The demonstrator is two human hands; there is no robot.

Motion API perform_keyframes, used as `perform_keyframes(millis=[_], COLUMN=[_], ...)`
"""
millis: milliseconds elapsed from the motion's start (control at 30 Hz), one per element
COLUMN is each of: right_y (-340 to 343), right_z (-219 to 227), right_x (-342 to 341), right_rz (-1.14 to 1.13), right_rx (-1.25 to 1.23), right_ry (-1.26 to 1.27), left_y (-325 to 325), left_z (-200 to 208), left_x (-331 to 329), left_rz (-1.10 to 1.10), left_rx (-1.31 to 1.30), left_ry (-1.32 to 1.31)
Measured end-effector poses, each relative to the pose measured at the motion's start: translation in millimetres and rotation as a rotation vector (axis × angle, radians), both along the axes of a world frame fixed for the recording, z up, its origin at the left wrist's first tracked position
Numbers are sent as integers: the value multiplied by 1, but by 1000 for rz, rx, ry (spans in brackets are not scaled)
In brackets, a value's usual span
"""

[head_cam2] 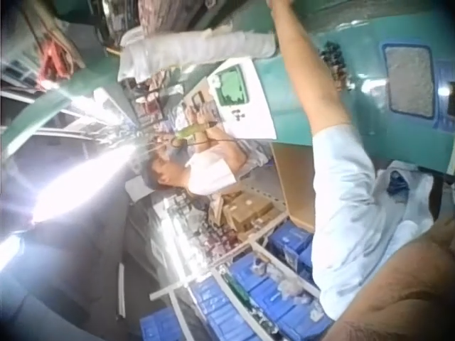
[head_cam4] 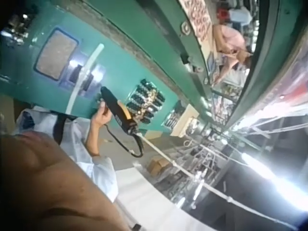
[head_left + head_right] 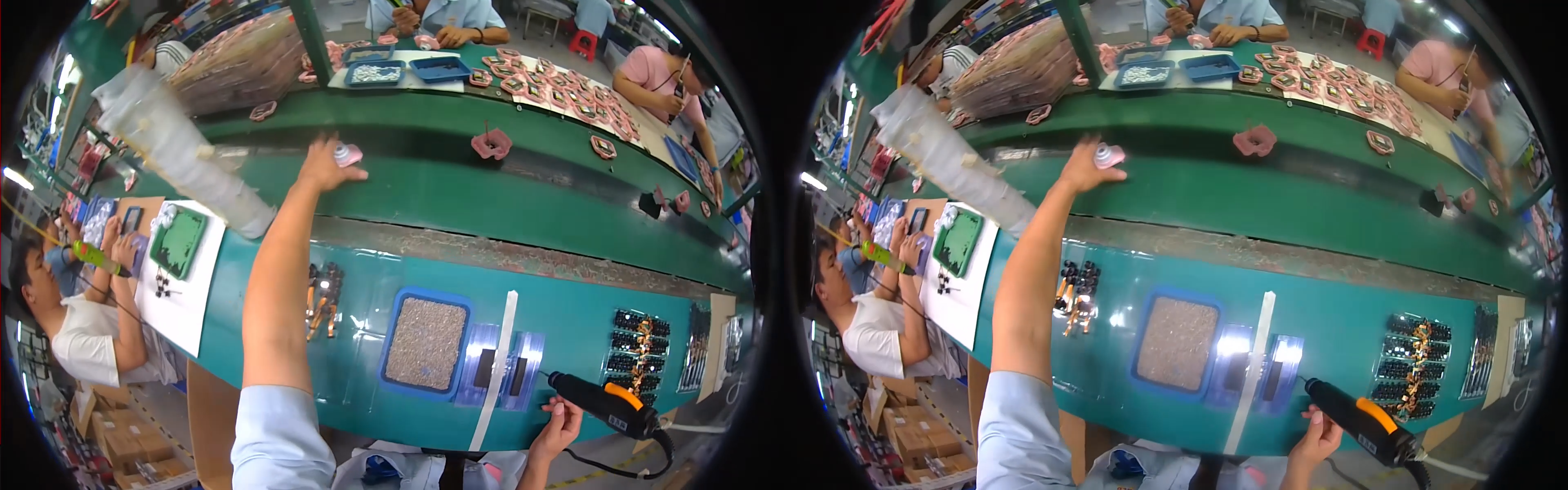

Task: The person assembles small electronic circuit board components into plastic housings by hand, then secures them with screws using an electric screwdriver.

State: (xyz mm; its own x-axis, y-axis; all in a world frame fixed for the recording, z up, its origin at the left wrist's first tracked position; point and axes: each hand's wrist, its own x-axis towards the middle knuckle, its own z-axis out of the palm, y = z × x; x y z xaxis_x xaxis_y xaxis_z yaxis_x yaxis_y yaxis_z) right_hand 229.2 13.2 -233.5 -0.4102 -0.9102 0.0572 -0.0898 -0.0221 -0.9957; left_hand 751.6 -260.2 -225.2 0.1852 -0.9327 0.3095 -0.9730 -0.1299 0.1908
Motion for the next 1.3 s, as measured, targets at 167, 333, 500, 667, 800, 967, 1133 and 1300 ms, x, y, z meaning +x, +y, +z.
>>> perform_keyframes(millis=[167,333,500,667,800,967,1133,1300], right_y=[-4,-8,-5,0,1,-1,-6,-3], right_z=[1,8,0,0,2,0,-3,-5], right_x=[-2,2,-1,-1,5,5,-3,-5], right_rz=[-6,22,72,77,42,28,71,139], right_rx=[49,38,-11,-1,14,-22,-39,-37], right_ry=[58,27,-4,-23,-48,-94,-107,-90], left_y=[-16,-5,-15,-48,-78,-91,-65,-7], left_z=[21,12,19,28,-11,-4,31,63], left_x=[-13,-31,-81,-142,-132,-129,-144,-137], left_rz=[199,153,142,224,77,24,94,1], left_rx=[103,139,97,-100,-156,2,32,159], left_ry=[403,302,246,-181,-113,-91,195,1732])
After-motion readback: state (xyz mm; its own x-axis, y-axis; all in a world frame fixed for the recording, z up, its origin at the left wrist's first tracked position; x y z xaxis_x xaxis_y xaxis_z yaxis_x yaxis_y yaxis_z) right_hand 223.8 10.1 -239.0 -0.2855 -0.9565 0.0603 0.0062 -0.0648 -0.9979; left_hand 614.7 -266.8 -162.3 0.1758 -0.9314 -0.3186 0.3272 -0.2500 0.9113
